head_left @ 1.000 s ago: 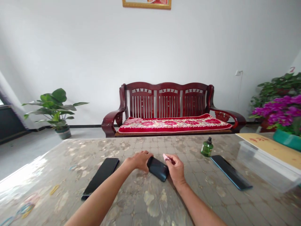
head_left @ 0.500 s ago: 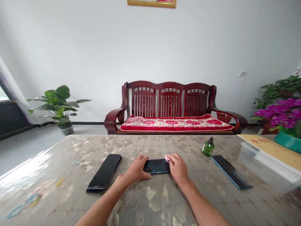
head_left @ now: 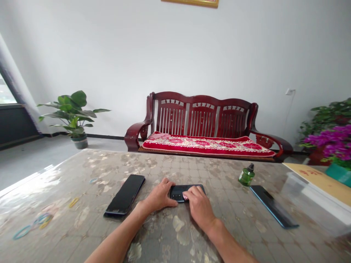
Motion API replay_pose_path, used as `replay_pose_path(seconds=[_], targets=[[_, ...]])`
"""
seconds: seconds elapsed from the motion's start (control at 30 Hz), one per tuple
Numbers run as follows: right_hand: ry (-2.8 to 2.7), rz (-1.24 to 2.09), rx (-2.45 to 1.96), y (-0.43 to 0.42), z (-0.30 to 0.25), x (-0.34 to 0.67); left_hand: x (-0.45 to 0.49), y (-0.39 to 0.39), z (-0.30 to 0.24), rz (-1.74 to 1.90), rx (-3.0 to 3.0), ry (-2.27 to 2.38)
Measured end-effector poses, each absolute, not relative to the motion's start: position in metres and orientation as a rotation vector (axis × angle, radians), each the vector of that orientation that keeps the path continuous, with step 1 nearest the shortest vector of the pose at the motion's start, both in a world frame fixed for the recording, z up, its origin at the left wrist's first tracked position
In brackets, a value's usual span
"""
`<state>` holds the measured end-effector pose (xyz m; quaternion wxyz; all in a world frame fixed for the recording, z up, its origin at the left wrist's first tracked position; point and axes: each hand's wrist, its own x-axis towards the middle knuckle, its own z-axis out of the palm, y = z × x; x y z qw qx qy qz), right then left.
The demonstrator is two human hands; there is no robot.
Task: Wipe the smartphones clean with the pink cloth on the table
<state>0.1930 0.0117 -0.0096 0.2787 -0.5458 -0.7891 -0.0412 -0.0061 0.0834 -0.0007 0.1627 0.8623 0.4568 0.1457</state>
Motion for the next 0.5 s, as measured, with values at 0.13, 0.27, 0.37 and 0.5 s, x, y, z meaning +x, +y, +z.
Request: replay_pose_path(seconds=[0.13, 0.27, 0.37, 0.5], targets=[[-2.139, -0.14, -1.488, 0.014, -0.008, 0.196, -0.006, 0.083, -0.002, 0.426, 2.478, 1.327], [-2.023, -0.247, -1.694, 0.027, -0.007, 0.225, -0.004, 0.08, 0.001, 0.426, 2.474, 1.343], [-1.972, -0.284, -1.772, 0.035, -0.008, 0.233, -0.001, 0.077, 0.003, 0.415, 2.462, 1.372], [-2.042, -0.229, -1.662, 0.037, -0.008, 0.209, 0.001, 0.075, 0.004, 0.436, 2.46, 1.373]])
